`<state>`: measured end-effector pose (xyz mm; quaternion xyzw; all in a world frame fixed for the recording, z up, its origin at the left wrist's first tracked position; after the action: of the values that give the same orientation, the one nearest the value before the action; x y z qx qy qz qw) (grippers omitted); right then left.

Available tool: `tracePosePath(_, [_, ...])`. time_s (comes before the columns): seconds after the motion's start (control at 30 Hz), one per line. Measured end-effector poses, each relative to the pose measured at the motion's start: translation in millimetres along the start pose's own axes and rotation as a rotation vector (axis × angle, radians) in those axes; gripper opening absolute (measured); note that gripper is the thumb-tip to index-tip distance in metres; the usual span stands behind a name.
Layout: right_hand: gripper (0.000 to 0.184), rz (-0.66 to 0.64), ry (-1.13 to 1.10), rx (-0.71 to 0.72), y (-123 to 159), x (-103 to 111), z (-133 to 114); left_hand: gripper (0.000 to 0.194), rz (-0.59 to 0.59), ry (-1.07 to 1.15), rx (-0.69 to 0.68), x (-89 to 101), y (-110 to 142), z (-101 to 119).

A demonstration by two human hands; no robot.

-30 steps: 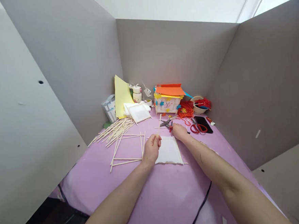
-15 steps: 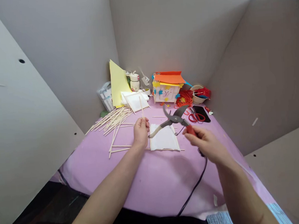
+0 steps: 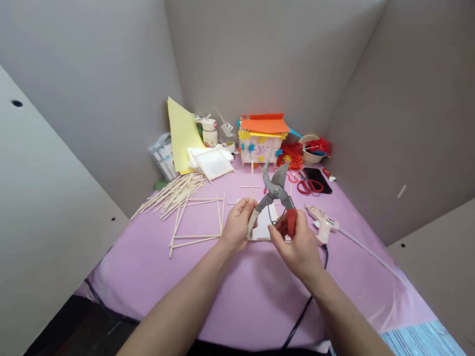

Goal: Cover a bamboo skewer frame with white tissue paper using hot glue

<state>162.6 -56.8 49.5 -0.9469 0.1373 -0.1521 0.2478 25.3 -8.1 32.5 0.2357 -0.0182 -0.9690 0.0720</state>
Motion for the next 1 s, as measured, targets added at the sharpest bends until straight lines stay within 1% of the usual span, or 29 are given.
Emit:
tracePosePath(0.07, [0.029,0.014,-0.02,0.05,0.9,-0.6,-4.5,0.037,-0.033,0.047,0.018,-3.2,1.9,-2.0])
tracePosePath(0.13, [0.045,0.013,-0.139,0.081,2.7,-4.8,-7.1,0.038,-0.04,0.083,0.027,-6.2,4.3,-3.4])
tracePosePath(0.17, [0.051,-0.01,-0.222,0.074,3.6,-8.0,-6.7,0.039,-0.034,0.093,0.037,-7.7,5.6,-4.4])
tracePosePath(0.23, [0.056,-0.102,-0.421,0.013,4.7,-15.5,-2.9,0.041,-0.011,0.113,0.05,-10.3,7.6,-7.3])
tracePosePath(0.3, [0.057,-0.214,-0.608,-0.08,5.0,-22.0,2.7,0.044,0.022,0.124,0.032,-11.5,8.2,-11.2])
tracePosePath(0.37, [0.061,-0.283,-0.687,-0.153,4.3,-25.4,7.9,0.045,0.048,0.112,0.006,-11.0,7.3,-16.2])
tracePosePath(0.47, [0.068,-0.338,-0.63,-0.225,3.0,-26.8,12.8,0.042,0.074,0.061,0.003,-7.3,4.2,-24.5])
tracePosePath(0.6, [0.076,-0.416,-0.595,-0.28,4.6,-28.3,13.3,0.032,0.105,-0.015,-0.017,-1.9,0.3,-31.7])
tracePosePath(0.7, [0.08,-0.438,-0.598,-0.281,7.4,-29.0,12.8,0.029,0.117,-0.078,-0.086,-1.9,-0.5,-34.6])
tracePosePath(0.77, [0.077,-0.428,-0.585,-0.267,7.7,-26.1,12.6,0.029,0.114,-0.132,-0.144,-3.5,0.0,-35.0])
tracePosePath(0.83, [0.071,-0.413,-0.561,-0.236,4.9,-18.5,11.5,0.03,0.119,-0.202,-0.21,-4.0,0.3,-32.6])
tracePosePath(0.9, [0.067,-0.358,-0.462,-0.162,-2.4,-5.5,10.5,0.028,0.149,-0.277,-0.294,-1.6,-0.4,-26.3])
tracePosePath(0.93, [0.067,-0.312,-0.36,-0.104,-7.4,2.2,10.3,0.026,0.171,-0.311,-0.34,0.7,-1.1,-21.9])
tracePosePath(1.0, [0.07,-0.223,-0.068,0.034,-17.5,16.0,11.1,0.021,0.213,-0.363,-0.419,6.3,-3.3,-12.3])
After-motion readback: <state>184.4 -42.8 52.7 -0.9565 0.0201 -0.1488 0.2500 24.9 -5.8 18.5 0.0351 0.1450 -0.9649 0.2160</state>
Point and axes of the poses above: each hand's wrist, its own y-axis away from the middle knuckle, its own x-axis out of the back of the hand, z = x × y, the point moved 3 cm from there along -y, towards the middle knuckle, and after that the axes turned 12 degrees about z, right-handed, at the moved point
